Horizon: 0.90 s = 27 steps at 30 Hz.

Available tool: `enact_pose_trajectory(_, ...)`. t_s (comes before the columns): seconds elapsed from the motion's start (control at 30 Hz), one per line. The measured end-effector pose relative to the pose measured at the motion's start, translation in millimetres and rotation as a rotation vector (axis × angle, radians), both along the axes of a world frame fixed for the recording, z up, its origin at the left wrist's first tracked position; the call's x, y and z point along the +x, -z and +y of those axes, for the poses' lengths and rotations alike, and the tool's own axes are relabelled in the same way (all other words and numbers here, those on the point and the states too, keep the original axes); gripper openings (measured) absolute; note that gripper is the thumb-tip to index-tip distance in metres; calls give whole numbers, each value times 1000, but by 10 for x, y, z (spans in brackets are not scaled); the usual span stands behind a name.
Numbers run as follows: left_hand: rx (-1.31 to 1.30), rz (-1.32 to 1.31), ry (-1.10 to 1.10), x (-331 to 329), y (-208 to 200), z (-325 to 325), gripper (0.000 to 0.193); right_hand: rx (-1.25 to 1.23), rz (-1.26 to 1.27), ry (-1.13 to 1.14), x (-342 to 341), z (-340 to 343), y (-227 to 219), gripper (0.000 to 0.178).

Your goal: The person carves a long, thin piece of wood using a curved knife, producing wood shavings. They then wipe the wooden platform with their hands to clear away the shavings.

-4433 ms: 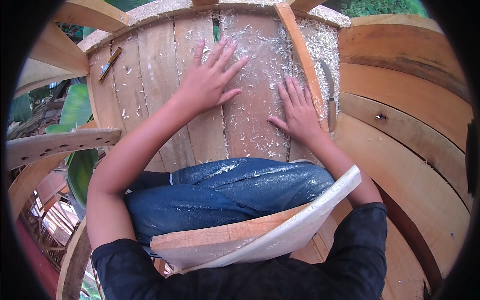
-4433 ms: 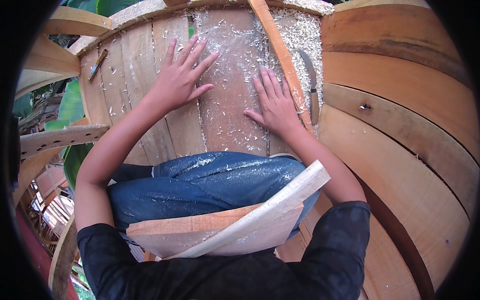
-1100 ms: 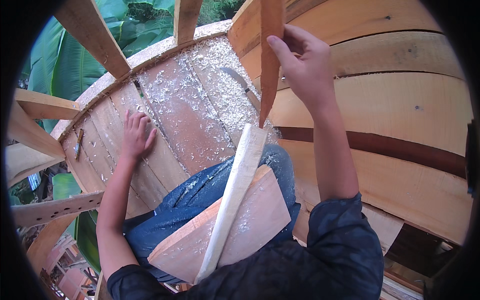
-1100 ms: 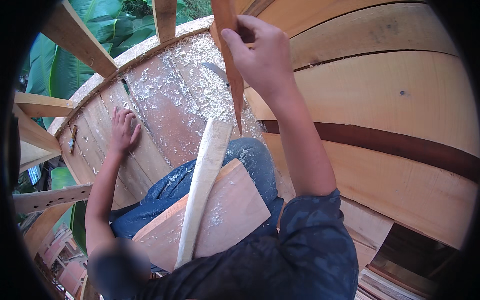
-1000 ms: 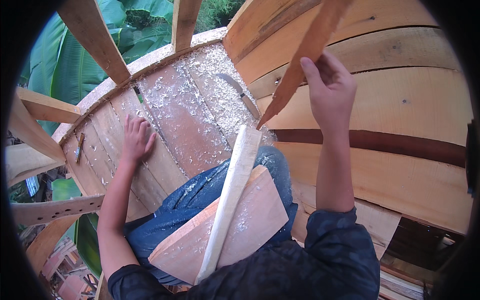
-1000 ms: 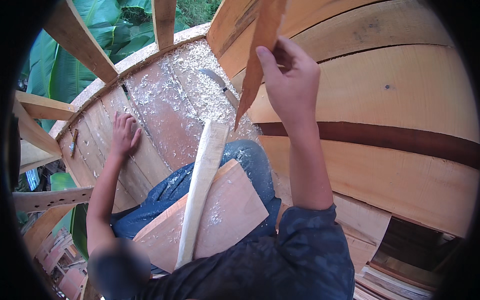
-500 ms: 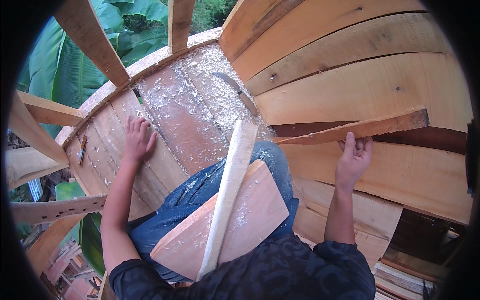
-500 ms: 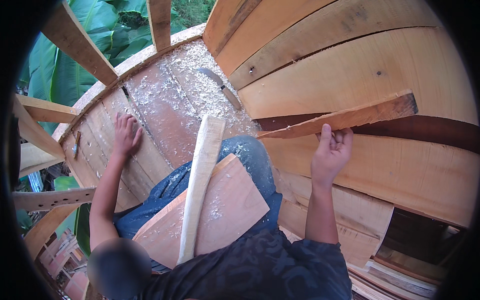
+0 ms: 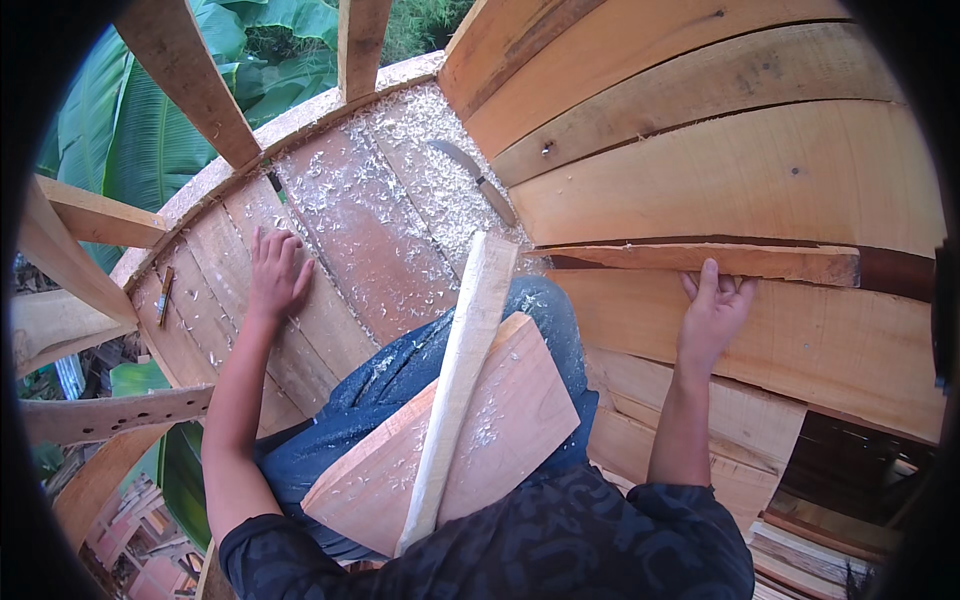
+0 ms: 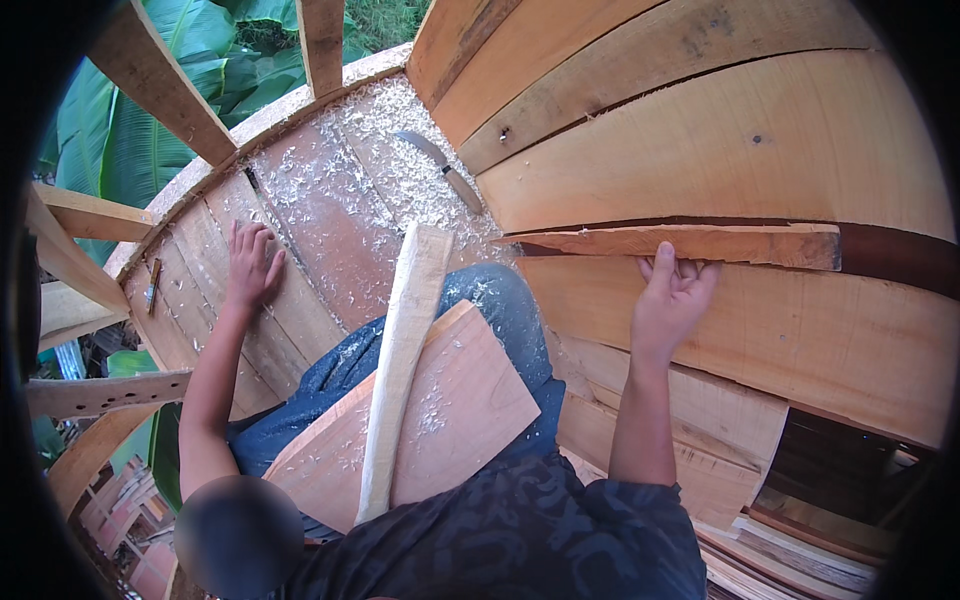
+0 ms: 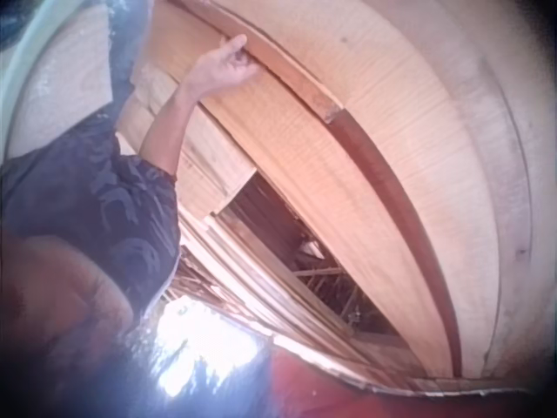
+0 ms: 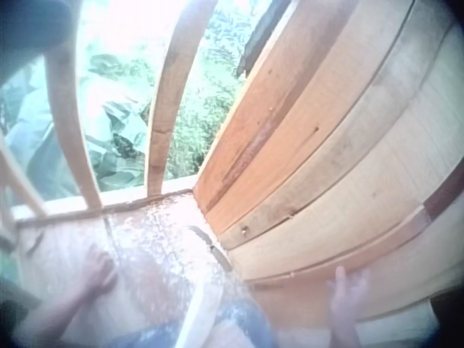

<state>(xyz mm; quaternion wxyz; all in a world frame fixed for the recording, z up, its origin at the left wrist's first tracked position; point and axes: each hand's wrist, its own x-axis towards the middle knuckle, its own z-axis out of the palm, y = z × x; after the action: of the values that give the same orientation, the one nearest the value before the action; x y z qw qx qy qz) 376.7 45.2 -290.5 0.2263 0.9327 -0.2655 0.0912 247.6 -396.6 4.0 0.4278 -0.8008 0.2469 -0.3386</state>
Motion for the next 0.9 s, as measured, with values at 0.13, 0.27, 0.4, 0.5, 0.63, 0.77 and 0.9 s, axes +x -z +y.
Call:
enact_pose_trajectory(0.13, -16, 7, 2, 9, -16, -30, 31, 19, 61, -5, -71, -67, -29, 54)
enact_pose_trajectory(0.27, -20, 0, 6, 20, 27, -6, 31, -1, 133, -46, -90, -75, -53, 54)
enact_pose_trajectory(0.4, -7, 0, 4, 19, 18, -20, 31, -9, 317, -34, -164, -91, -99, 55)
enact_pose_trajectory(0.5, -25, -18, 9, 12, 26, -34, 31, -67, 496, 10, -202, -57, -222, 55)
enact_pose_trajectory(0.63, -10, -27, 8, 11, 57, -6, 30, -166, 753, 24, -267, -76, -294, 43)
enact_pose_trajectory(0.77, 1, -13, 13, 8, 47, -42, 30, -198, 896, 0, -369, -135, -329, 35)
enact_pose_trajectory(0.9, -20, -8, 5, 2, 45, -58, 30, -233, 833, 10, -341, -93, -417, 40)
